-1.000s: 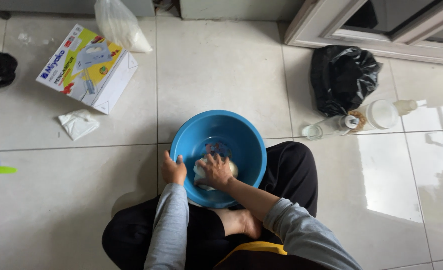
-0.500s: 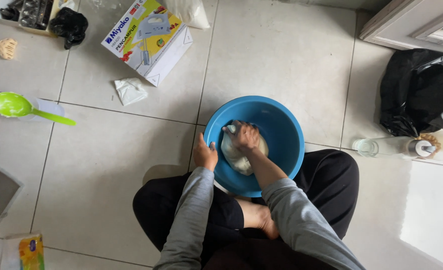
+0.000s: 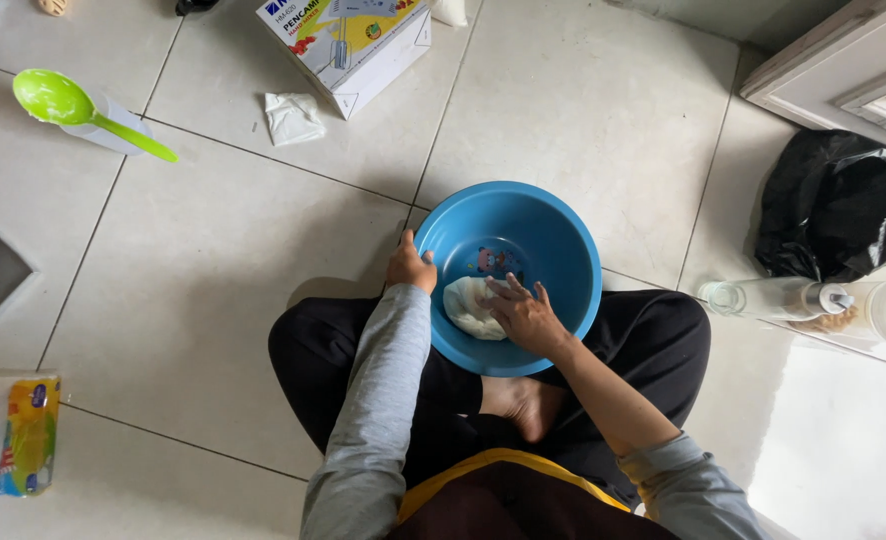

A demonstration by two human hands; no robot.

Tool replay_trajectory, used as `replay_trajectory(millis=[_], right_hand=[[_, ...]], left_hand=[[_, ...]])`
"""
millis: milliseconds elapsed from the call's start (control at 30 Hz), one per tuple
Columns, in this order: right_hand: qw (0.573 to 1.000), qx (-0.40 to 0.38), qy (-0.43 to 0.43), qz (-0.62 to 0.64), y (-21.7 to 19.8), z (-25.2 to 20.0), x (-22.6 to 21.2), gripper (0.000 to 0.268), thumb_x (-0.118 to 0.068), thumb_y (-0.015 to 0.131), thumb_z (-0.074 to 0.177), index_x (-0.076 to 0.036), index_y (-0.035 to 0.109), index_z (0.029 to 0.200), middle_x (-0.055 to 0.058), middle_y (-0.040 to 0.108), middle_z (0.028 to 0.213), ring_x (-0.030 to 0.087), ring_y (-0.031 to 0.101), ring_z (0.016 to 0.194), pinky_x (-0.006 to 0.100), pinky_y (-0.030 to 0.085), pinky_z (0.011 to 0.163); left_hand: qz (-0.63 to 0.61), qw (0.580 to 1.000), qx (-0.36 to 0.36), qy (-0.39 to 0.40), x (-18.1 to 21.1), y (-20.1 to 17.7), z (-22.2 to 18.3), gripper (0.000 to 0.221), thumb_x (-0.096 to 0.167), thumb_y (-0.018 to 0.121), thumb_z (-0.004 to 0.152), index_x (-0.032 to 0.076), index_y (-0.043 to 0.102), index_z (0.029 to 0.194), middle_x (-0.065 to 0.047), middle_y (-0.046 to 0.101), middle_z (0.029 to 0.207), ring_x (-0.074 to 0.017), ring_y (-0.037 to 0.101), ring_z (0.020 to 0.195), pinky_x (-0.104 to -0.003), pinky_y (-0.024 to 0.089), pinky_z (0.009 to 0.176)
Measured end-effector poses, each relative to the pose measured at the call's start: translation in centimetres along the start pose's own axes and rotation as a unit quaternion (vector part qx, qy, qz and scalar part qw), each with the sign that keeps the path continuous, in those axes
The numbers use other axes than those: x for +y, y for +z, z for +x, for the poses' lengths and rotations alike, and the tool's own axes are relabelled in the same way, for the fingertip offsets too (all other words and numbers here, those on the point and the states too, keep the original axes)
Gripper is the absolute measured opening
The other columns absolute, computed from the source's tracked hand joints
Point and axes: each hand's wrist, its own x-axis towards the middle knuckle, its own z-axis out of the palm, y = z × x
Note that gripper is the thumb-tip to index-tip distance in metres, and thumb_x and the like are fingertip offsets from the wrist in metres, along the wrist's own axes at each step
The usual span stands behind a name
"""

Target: A person sitting on the floor is kneading a large piece of white dough inside a blue plastic bowl using both hands.

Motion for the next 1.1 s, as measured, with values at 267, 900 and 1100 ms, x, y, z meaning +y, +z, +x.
replay_trajectory(millis=[267, 900, 1100], right_hand=[[0.966, 0.079, 0.031, -0.245, 7.1, 1.1, 1.9, 0.028, -0.027, 0.091, 0.069, -0.027, 0.072, 0.090, -0.001, 0.041, 0.115, 0.027, 0.055, 0.111, 0.034, 0.065, 0.060], [0.826, 0.439, 0.078, -0.345, 14.4, 14.3, 13.7, 0.059, -0.032, 0.062, 0.086, -0.008, 0.060, 0.140, 0.006, 0.059, 0.079, 0.019, 0.062, 0.052, 0.037, 0.050, 0.038], [0.986, 0.100, 0.124, 0.057, 7.6, 6.1, 7.2, 0.060, -0.035, 0.061, 0.098, -0.008, 0.039, 0.147, 0.025, 0.046, 0.136, 0.048, 0.060, 0.122, 0.051, 0.048, 0.101]], left_hand=[[0.023, 0.999, -0.024, 0.015, 1.1, -0.8, -0.5, 0.058, 0.028, 0.056, 0.105, 0.007, 0.038, 0.156, -0.016, 0.062, 0.142, -0.0318, 0.064, 0.126, -0.047, 0.058, 0.100], [0.022, 0.998, 0.019, 0.052, 1.2, -0.5, -0.1, 0.063, 0.033, 0.062, 0.102, 0.010, 0.034, 0.154, -0.017, 0.055, 0.149, -0.0352, 0.061, 0.129, -0.051, 0.058, 0.100], [0.020, 0.999, 0.013, 0.038, 0.7, 0.1, -0.4, 0.054, 0.030, 0.053, 0.106, 0.015, 0.036, 0.155, -0.013, 0.054, 0.152, -0.0343, 0.062, 0.127, -0.050, 0.058, 0.100]])
